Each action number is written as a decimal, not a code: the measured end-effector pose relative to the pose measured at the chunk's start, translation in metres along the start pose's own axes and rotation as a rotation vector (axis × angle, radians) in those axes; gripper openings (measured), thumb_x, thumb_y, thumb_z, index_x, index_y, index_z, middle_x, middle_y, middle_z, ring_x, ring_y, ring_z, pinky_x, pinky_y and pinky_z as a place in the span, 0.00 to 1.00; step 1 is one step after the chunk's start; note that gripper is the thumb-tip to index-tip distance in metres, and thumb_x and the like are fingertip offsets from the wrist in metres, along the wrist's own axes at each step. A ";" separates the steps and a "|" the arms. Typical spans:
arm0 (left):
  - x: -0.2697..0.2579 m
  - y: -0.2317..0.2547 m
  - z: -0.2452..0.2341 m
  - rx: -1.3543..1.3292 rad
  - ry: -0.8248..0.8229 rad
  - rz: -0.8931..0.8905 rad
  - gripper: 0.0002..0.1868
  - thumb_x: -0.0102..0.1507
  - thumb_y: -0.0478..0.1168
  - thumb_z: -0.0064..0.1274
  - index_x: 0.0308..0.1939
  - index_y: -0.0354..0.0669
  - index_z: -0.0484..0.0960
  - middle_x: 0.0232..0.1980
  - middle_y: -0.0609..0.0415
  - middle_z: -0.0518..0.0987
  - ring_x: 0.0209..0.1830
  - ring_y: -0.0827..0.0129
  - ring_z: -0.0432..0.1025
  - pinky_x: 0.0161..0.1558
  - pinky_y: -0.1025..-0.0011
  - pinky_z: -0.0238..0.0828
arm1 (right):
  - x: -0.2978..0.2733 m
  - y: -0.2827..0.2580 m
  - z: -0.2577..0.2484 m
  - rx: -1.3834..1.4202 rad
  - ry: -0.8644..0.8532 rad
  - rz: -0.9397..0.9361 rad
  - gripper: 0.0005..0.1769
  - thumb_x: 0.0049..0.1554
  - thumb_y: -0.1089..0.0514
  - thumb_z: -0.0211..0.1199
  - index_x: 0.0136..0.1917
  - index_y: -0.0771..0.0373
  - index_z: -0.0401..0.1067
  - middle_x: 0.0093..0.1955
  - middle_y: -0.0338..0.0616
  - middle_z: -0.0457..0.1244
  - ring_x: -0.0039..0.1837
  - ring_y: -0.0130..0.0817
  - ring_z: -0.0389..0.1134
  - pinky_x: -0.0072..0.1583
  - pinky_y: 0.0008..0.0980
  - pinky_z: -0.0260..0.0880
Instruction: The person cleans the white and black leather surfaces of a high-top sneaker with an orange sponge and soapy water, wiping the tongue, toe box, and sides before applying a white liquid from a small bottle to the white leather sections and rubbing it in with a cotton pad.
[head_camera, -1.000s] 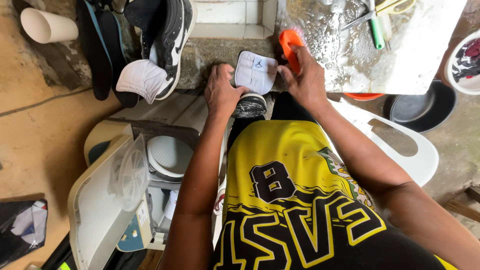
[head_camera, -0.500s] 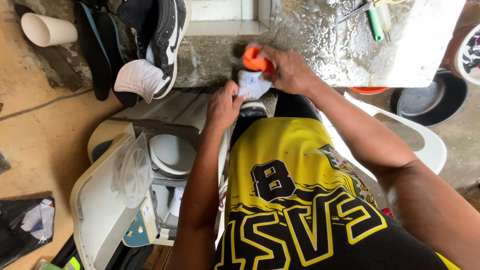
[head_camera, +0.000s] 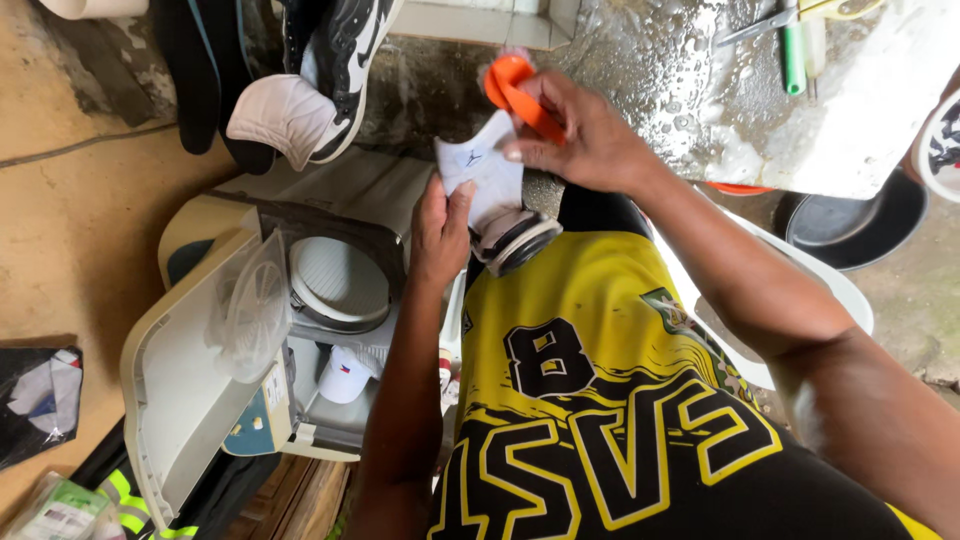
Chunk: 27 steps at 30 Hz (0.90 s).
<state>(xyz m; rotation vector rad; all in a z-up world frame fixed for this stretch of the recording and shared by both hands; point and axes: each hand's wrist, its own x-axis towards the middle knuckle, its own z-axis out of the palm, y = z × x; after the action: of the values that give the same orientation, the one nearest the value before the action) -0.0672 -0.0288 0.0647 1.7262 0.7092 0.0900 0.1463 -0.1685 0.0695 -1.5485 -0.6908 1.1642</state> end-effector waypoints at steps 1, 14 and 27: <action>-0.002 0.010 -0.001 -0.023 0.029 -0.039 0.14 0.76 0.41 0.45 0.59 0.35 0.75 0.47 0.47 0.82 0.41 0.67 0.74 0.44 0.65 0.72 | -0.004 -0.002 -0.001 0.043 -0.032 0.011 0.29 0.59 0.51 0.72 0.65 0.66 0.62 0.59 0.47 0.68 0.62 0.36 0.70 0.67 0.37 0.69; 0.023 0.080 0.005 -0.855 0.357 -0.036 0.21 0.71 0.39 0.48 0.67 0.35 0.67 0.63 0.45 0.75 0.61 0.58 0.74 0.62 0.50 0.77 | -0.041 -0.088 -0.014 -0.399 0.358 -0.278 0.51 0.51 0.42 0.80 0.72 0.73 0.57 0.66 0.59 0.63 0.71 0.48 0.67 0.73 0.40 0.65; 0.034 0.067 0.022 -1.480 -0.011 -0.120 0.42 0.71 0.64 0.40 0.79 0.37 0.57 0.78 0.42 0.65 0.78 0.50 0.57 0.78 0.47 0.46 | -0.029 -0.023 -0.033 0.262 0.411 -0.013 0.32 0.53 0.65 0.73 0.66 0.69 0.61 0.57 0.41 0.64 0.60 0.28 0.66 0.65 0.28 0.68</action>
<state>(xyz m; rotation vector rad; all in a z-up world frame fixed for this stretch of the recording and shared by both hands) -0.0033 -0.0375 0.1085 0.2655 0.4821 0.4040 0.1694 -0.1996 0.1009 -1.4919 -0.2629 0.8486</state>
